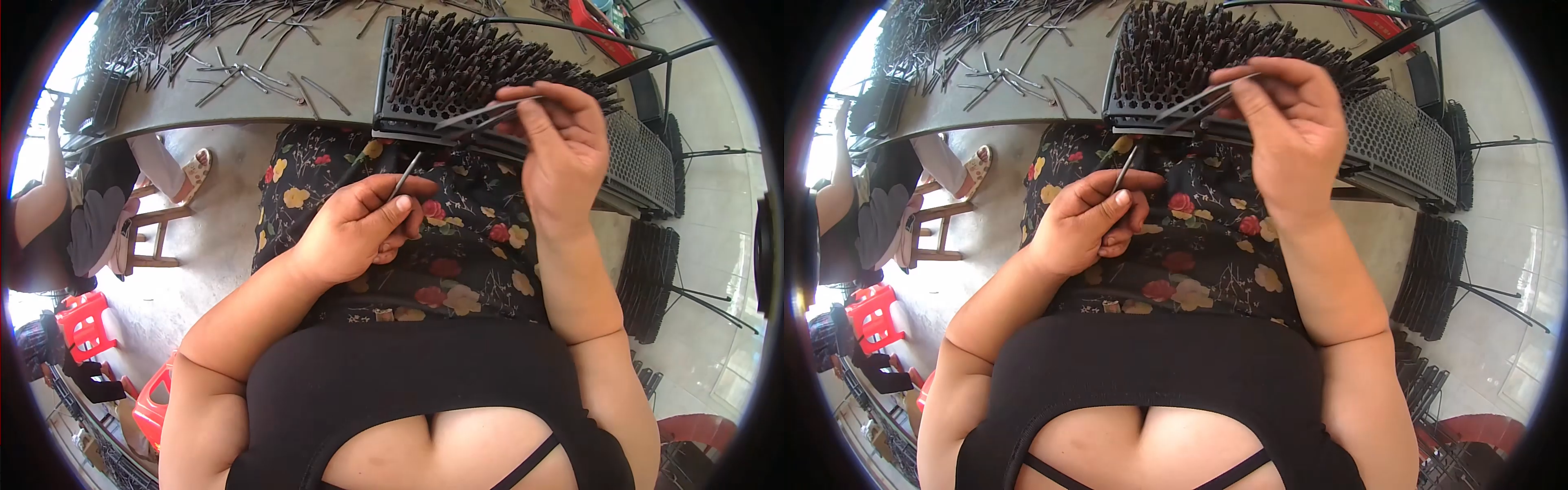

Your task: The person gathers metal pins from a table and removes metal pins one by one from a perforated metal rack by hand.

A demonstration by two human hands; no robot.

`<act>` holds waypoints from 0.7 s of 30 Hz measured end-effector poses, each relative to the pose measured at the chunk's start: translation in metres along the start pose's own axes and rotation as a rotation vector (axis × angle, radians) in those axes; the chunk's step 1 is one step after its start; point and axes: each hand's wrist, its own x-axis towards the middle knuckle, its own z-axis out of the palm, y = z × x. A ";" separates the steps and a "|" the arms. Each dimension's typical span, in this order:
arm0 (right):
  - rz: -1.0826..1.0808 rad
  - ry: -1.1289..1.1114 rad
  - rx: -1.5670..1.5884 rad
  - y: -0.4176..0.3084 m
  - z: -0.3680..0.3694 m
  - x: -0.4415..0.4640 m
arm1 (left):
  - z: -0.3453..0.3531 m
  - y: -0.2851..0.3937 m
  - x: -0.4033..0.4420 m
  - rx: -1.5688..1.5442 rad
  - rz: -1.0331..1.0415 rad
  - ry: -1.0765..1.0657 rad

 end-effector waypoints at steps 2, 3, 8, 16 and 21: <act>-0.133 0.075 -0.085 0.001 -0.009 0.004 | -0.001 0.001 0.002 0.015 0.002 0.016; -0.173 0.068 -0.121 0.003 -0.013 0.005 | -0.002 0.001 0.003 0.103 0.003 0.042; -0.237 0.045 -0.169 0.004 -0.014 0.005 | -0.001 0.003 0.004 0.192 -0.005 0.084; -0.222 -0.096 -0.239 0.003 -0.019 0.002 | -0.001 0.002 0.004 0.214 0.017 0.104; -0.310 -0.160 -0.354 -0.002 -0.014 0.006 | -0.002 0.002 0.004 0.200 0.022 0.105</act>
